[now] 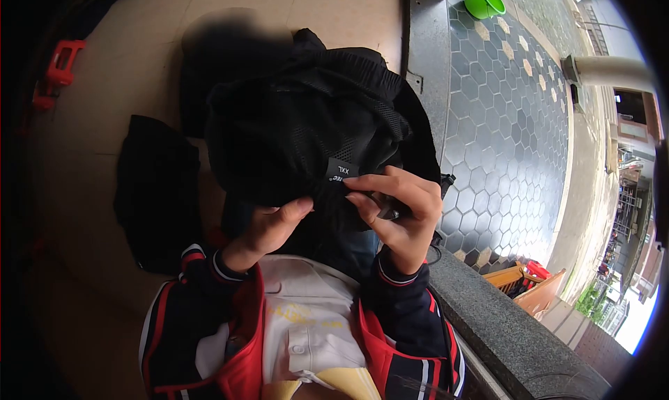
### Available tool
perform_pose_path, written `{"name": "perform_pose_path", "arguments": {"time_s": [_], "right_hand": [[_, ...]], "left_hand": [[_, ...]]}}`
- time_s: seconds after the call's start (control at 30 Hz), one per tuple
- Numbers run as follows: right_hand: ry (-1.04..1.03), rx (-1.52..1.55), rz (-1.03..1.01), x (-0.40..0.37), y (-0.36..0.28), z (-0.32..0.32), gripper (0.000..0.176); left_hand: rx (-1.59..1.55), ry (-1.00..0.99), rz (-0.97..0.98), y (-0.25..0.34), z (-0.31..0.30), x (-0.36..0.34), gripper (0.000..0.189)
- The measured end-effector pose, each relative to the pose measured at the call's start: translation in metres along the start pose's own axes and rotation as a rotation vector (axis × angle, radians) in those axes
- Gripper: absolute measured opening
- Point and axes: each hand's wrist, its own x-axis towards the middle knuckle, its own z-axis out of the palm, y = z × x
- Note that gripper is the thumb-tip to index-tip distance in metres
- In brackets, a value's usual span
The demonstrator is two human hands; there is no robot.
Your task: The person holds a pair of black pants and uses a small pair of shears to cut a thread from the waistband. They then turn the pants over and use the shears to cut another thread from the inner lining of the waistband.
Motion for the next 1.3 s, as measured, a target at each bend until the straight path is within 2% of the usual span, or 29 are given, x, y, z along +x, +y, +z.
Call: {"name": "perform_pose_path", "arguments": {"time_s": [0.1,0.17,0.3,0.37,0.4,0.5,0.6,0.63,0.67,0.73,0.77,0.83,0.93,1.3], "right_hand": [[-0.028,-0.014,-0.016,0.0,-0.002,0.0,0.033],[0.017,-0.026,-0.057,0.001,-0.004,0.004,0.022],[-0.005,-0.089,-0.147,0.002,0.002,0.005,0.025],[0.004,-0.102,-0.142,-0.001,0.008,0.004,0.035],[0.001,-0.103,-0.146,-0.002,0.009,0.004,0.035],[0.174,-0.128,-0.119,-0.005,0.015,0.005,0.033],[0.12,-0.209,-0.004,-0.003,0.014,-0.008,0.031],[0.033,-0.247,0.066,-0.003,0.012,-0.015,0.048],[0.036,-0.248,0.068,-0.004,0.015,-0.02,0.048],[-0.035,-0.211,0.031,-0.007,0.022,-0.024,0.061],[-0.032,-0.211,0.033,-0.008,0.025,-0.022,0.061],[0.095,-0.295,-0.174,-0.009,0.031,-0.016,0.056],[0.065,-0.441,-0.251,-0.007,0.023,-0.017,0.052],[0.074,-0.481,-0.246,-0.002,0.011,-0.006,0.042]], "left_hand": [[0.136,0.027,0.03,0.002,0.004,0.001,0.027],[0.161,0.037,0.043,-0.001,0.002,0.002,0.026],[0.026,0.036,0.001,0.005,0.011,0.003,0.025],[-0.115,-0.057,-0.019,0.014,0.02,0.006,0.026],[-0.116,-0.057,-0.014,0.014,0.019,0.007,0.026],[-0.116,-0.097,0.006,0.011,0.016,0.006,0.027],[-0.148,-0.125,0.028,0.009,0.014,0.006,0.027],[-0.144,-0.105,0.025,0.011,0.016,0.006,0.026],[-0.14,-0.084,0.021,0.011,0.017,0.005,0.025],[-0.139,-0.084,0.017,0.006,0.011,0.004,0.024],[-0.139,-0.082,0.017,0.004,0.008,0.003,0.024],[-0.129,-0.06,-0.004,0.003,0.005,0.002,0.024],[-0.098,-0.062,-0.005,0.012,0.014,0.005,0.025],[0.025,-0.098,0.044,0.017,0.02,0.007,0.028]]}}
